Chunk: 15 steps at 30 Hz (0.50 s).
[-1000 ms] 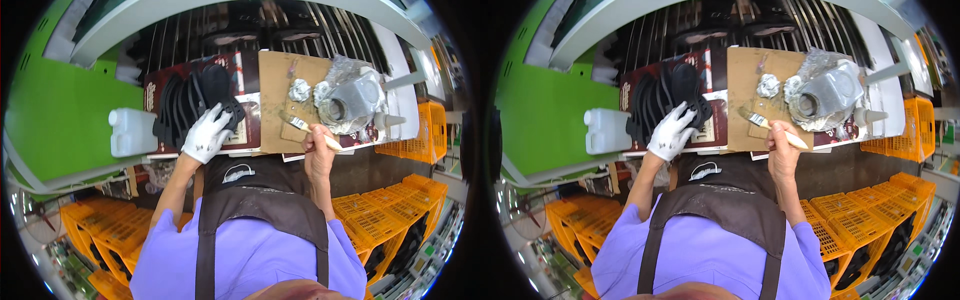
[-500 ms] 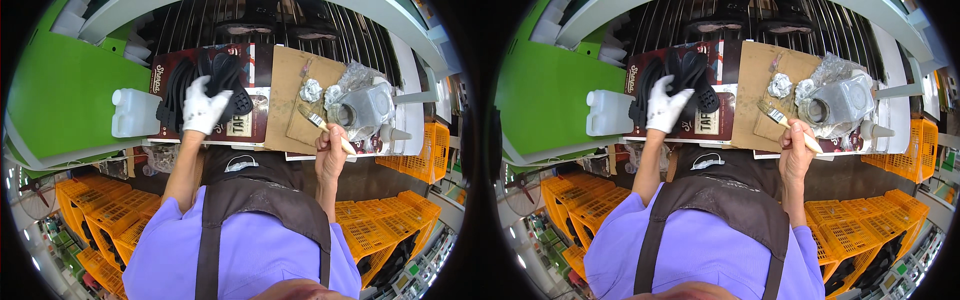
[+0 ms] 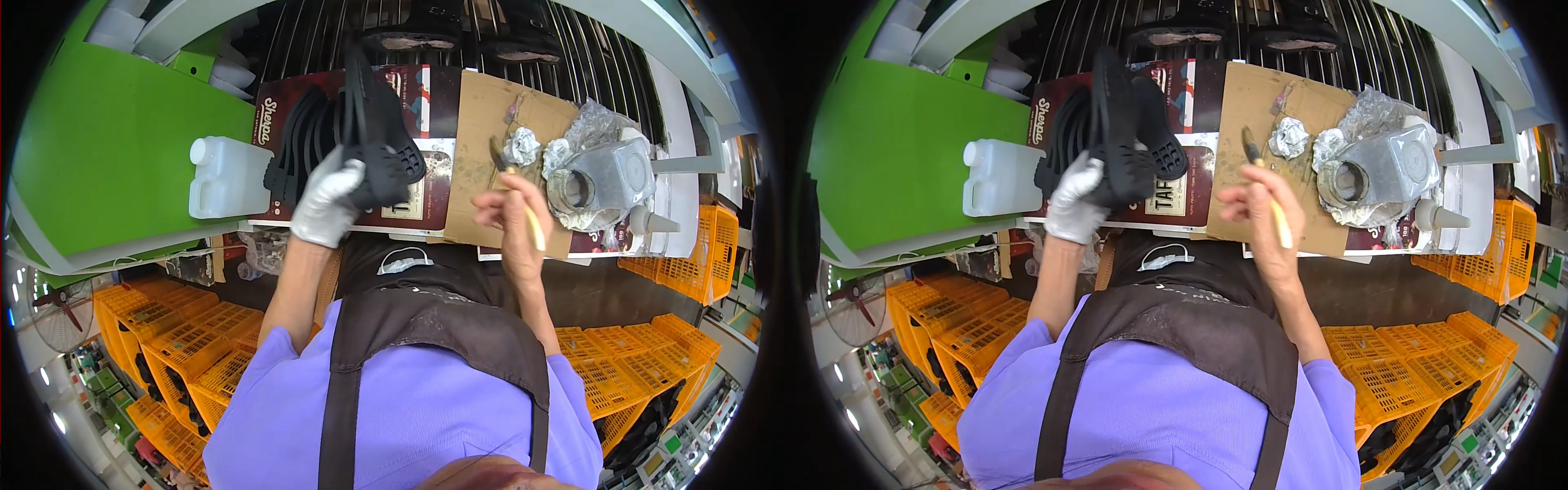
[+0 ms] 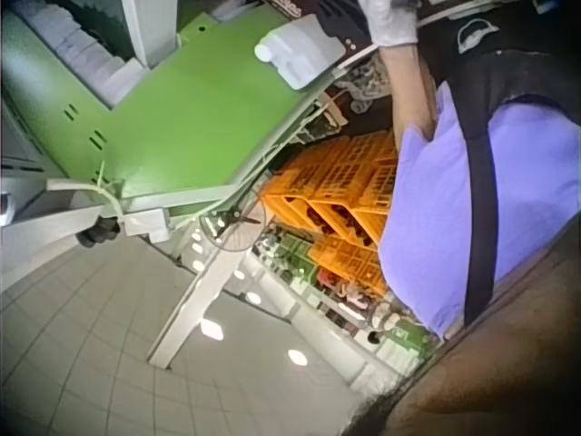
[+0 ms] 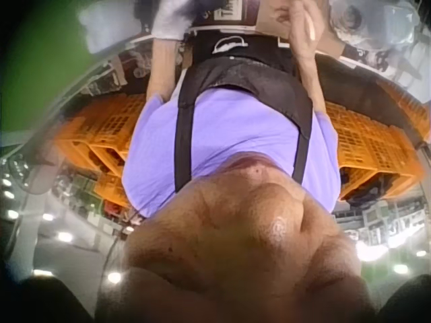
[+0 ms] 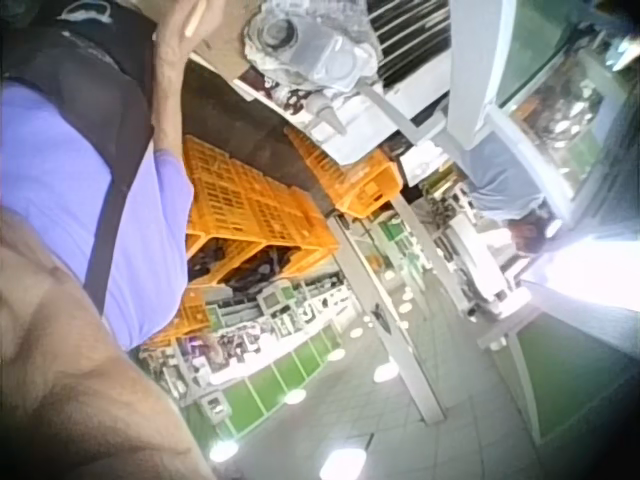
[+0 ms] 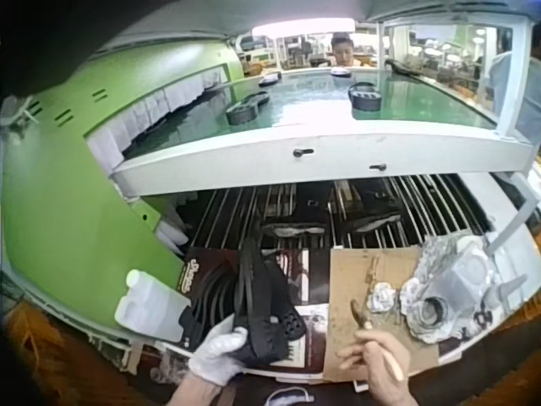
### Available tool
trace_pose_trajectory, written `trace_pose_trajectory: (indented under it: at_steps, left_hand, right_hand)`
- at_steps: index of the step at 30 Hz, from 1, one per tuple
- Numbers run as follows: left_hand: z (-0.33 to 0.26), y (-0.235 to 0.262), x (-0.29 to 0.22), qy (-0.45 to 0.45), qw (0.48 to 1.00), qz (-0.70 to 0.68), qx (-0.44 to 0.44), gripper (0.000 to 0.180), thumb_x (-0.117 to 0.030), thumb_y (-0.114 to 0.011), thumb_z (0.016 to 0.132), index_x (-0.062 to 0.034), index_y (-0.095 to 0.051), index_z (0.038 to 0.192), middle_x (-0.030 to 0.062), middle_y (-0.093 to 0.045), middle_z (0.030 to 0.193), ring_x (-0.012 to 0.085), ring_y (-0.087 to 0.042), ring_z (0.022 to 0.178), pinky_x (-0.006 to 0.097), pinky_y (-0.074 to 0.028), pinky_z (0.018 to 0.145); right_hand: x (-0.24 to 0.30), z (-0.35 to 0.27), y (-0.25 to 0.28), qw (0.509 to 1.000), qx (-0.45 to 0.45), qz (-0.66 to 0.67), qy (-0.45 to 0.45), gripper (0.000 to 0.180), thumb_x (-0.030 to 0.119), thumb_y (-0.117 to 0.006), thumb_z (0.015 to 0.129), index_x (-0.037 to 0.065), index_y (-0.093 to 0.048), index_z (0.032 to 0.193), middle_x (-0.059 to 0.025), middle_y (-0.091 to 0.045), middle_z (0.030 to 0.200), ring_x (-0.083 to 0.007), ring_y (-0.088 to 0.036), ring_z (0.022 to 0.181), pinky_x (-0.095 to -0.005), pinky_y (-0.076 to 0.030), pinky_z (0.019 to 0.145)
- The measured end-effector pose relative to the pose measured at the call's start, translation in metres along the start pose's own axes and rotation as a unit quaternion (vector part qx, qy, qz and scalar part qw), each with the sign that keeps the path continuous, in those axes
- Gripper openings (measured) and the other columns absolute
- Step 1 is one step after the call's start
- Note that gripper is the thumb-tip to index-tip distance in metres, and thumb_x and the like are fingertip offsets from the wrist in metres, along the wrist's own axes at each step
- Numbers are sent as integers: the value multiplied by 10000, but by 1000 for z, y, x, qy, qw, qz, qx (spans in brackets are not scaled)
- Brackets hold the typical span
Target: The person repeatedly picks up black sandals from a conveyor belt, applies a liquid substance to the soles using a brush, and places them back on the belt. The process is continuous, with the person handling each sandal individually.
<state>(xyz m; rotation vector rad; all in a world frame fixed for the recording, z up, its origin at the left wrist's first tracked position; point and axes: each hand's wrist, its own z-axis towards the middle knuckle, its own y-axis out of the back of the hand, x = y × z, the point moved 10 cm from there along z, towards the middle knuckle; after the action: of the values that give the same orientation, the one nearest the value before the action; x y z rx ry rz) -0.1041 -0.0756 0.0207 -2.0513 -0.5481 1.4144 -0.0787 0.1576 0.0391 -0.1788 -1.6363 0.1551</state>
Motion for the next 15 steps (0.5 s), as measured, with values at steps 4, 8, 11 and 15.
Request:
trace_pose_trajectory:
  at_steps: [4,8,11,15]
  left_hand:
    - [3,-29,41,23,997,-20,69,697,-97,-653,702,17,-358,1324,114,-530,1209,225,-543,1111,354,-426,986]
    - [5,-50,56,-33,995,0,93,695,-157,-714,731,-6,-374,1317,132,-511,1237,245,-527,1129,363,-409,1011]
    - [9,-37,66,29,999,-6,13,578,-152,-663,791,-12,-407,1290,111,-537,1186,214,-540,1091,342,-428,976]
    - [4,-34,49,41,985,168,17,463,-134,-618,828,-13,-454,1244,93,-566,1139,176,-555,1044,322,-442,934]
  right_hand:
    - [7,8,-50,992,61,-58,91,348,230,-676,845,20,-446,1002,-205,-607,1090,-266,-610,1026,-343,-496,810]
    - [18,8,-66,940,91,-295,142,525,252,-811,692,50,-400,951,-264,-562,1169,-359,-573,1078,-401,-467,858]
    - [12,7,-59,957,86,-260,99,530,243,-818,686,53,-399,948,-258,-565,1166,-346,-588,1041,-390,-469,845]
    - [7,1,-59,972,124,-194,52,502,202,-814,693,61,-398,936,-220,-569,1172,-276,-564,1046,-365,-442,879]
